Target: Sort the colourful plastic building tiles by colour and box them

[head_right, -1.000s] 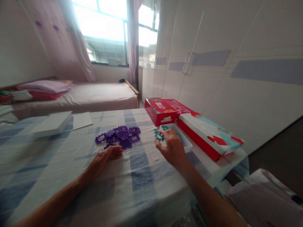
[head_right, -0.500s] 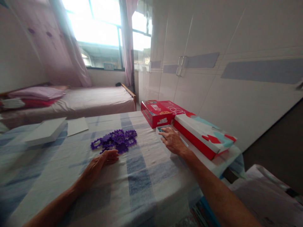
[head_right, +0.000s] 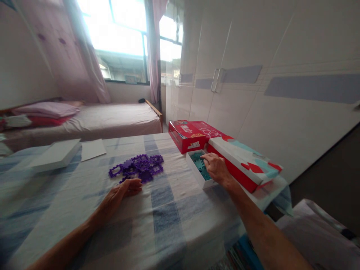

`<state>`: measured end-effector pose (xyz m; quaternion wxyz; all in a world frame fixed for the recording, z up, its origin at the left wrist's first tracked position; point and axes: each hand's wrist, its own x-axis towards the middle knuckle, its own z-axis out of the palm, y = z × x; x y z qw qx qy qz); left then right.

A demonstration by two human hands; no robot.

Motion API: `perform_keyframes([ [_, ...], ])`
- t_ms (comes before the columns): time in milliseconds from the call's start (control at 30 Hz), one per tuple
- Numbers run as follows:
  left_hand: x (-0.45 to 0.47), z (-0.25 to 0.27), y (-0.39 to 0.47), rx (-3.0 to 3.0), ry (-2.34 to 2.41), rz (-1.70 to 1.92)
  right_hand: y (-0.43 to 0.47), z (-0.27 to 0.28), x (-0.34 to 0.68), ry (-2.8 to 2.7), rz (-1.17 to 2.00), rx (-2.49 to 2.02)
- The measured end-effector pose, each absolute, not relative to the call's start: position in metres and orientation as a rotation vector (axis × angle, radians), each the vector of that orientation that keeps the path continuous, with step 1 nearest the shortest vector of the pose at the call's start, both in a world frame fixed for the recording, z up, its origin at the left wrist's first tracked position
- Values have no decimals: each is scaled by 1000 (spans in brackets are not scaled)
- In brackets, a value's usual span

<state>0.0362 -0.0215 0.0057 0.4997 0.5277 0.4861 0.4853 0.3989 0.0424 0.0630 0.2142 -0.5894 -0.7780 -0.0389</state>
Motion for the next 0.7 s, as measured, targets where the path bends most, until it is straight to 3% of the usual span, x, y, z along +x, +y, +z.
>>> perform_keyframes([
  [400,38,10,-22,1270,1180,1173,19,57,425,-2172,-116,-1689],
  [567,43,6,-26,1328,1171,1209,11,56,401,-2042,-290,-1473],
  [700,47,5,-27,1431,1139,1239,14,54,347,-2074,-71,-1249],
])
